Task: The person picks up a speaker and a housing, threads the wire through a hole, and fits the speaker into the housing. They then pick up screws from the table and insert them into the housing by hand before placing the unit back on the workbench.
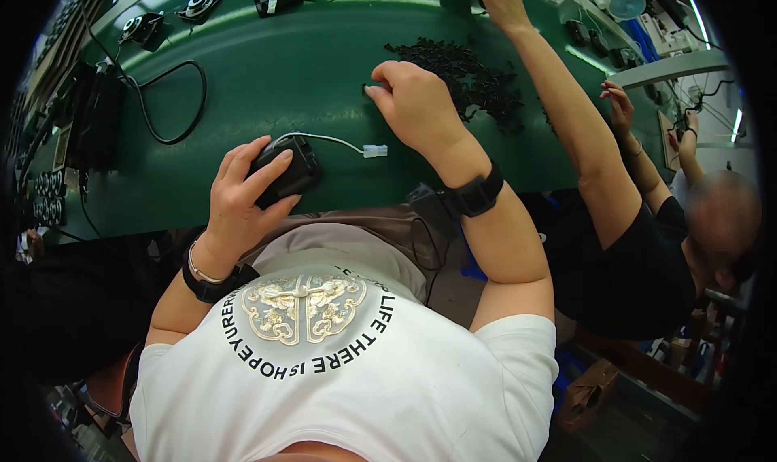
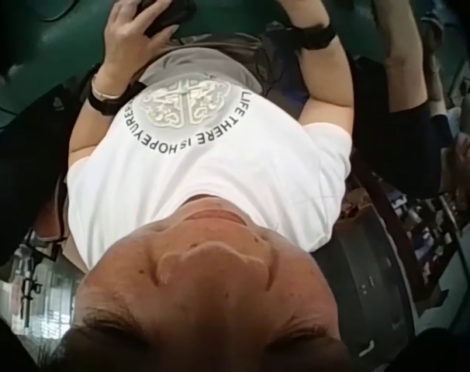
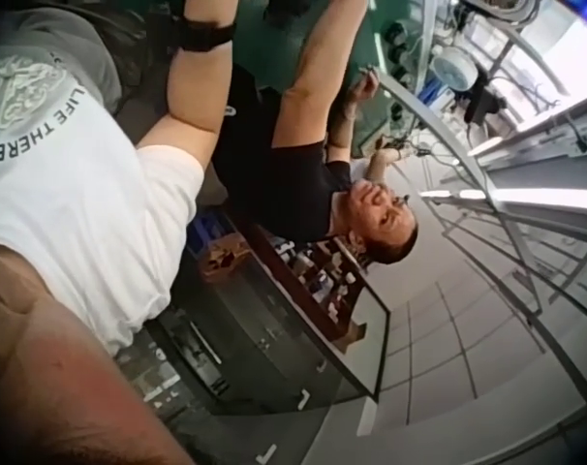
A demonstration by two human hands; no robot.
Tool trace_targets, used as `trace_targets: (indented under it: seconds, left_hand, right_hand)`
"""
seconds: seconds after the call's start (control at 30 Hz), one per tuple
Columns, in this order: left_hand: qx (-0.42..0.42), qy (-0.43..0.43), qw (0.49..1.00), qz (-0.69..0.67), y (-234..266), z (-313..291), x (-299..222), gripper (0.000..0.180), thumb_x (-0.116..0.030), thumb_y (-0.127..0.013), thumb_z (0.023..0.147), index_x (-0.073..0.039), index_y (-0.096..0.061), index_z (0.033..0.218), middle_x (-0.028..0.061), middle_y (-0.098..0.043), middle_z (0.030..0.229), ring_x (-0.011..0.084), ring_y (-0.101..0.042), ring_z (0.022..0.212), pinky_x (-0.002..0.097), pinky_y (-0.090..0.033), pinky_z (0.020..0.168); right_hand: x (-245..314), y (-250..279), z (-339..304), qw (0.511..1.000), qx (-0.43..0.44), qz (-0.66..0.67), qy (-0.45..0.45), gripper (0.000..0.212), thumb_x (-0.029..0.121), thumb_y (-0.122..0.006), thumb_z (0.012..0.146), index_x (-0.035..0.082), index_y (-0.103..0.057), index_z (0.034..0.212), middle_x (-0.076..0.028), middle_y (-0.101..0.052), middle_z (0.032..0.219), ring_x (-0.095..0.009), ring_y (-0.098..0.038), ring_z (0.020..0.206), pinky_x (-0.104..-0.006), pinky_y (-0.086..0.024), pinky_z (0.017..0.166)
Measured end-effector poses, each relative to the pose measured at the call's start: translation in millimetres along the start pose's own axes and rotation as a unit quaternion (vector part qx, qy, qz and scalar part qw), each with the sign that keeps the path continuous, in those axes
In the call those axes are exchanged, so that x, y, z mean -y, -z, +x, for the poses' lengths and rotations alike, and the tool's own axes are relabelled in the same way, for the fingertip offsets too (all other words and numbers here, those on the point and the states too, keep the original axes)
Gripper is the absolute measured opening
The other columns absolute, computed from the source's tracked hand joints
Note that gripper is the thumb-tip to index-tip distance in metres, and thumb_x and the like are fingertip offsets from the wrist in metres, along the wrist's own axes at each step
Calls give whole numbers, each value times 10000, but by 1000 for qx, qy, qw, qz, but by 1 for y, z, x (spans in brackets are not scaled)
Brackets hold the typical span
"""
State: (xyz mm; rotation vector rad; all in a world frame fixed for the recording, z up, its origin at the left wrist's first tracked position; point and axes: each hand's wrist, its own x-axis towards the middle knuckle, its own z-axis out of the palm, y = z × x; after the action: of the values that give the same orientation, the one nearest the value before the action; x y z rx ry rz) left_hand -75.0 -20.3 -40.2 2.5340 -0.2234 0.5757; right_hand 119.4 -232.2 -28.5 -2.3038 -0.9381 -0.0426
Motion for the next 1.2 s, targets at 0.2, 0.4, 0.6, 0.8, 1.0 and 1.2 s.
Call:
trace_targets:
  seconds: [0.2, 0.4, 0.6, 0.8, 1.0, 1.2]
  left_hand:
    - [4, 7, 1000, -3, 0, 2, -2, 613, -156, -864, 605, -142, -703, 1196, 201, -601, 1238, 384, -593, 1088, 455, -516, 930]
    - [-1, 13, 1000, -11, 0, 0, 0, 618, -165, -861, 612, -158, -691, 1206, 191, -597, 1239, 381, -589, 1093, 457, -506, 937]
    - [-4, 10, 1000, -8, 0, 2, 0, 616, -178, -860, 616, -169, -689, 1207, 180, -596, 1236, 372, -588, 1098, 460, -494, 951]
    - [-12, 13, 1000, -9, -1, 0, 0, 596, -197, -858, 622, -172, -689, 1193, 169, -593, 1228, 362, -588, 1099, 461, -493, 948]
    - [-7, 17, 1000, -13, 0, -2, 1, 588, -199, -856, 622, -171, -689, 1184, 165, -589, 1230, 359, -585, 1102, 460, -492, 949]
    - [-6, 18, 1000, -17, 1, 0, 0, 587, -186, -853, 616, -170, -688, 1179, 165, -587, 1233, 358, -580, 1111, 458, -488, 956]
  right_hand:
    - [-1, -20, 14, 988, 53, -146, -4, 205, 156, -693, 881, 1, -663, 1011, -172, -680, 876, -329, -664, 805, -396, -540, 745]
    - [33, 1, 0, 973, 3, 209, -93, 117, 52, -688, 893, 7, -660, 997, -98, -659, 802, -219, -657, 792, -296, -532, 713]
    - [72, -12, -32, 963, -56, 216, 150, 103, 4, -721, 854, 41, -669, 935, -62, -666, 829, -181, -641, 866, -286, -509, 721]
    - [72, -30, -23, 956, -96, 13, 275, 118, 20, -745, 809, 67, -671, 887, -52, -699, 901, -237, -644, 866, -347, -484, 796]
    - [64, -38, -13, 973, -70, 39, 215, 130, 36, -745, 798, 69, -671, 900, -49, -715, 946, -262, -638, 913, -368, -463, 838]
    - [62, -44, -7, 979, -52, 129, 151, 102, 66, -740, 787, 96, -677, 860, -13, -714, 904, -229, -646, 909, -382, -450, 833]
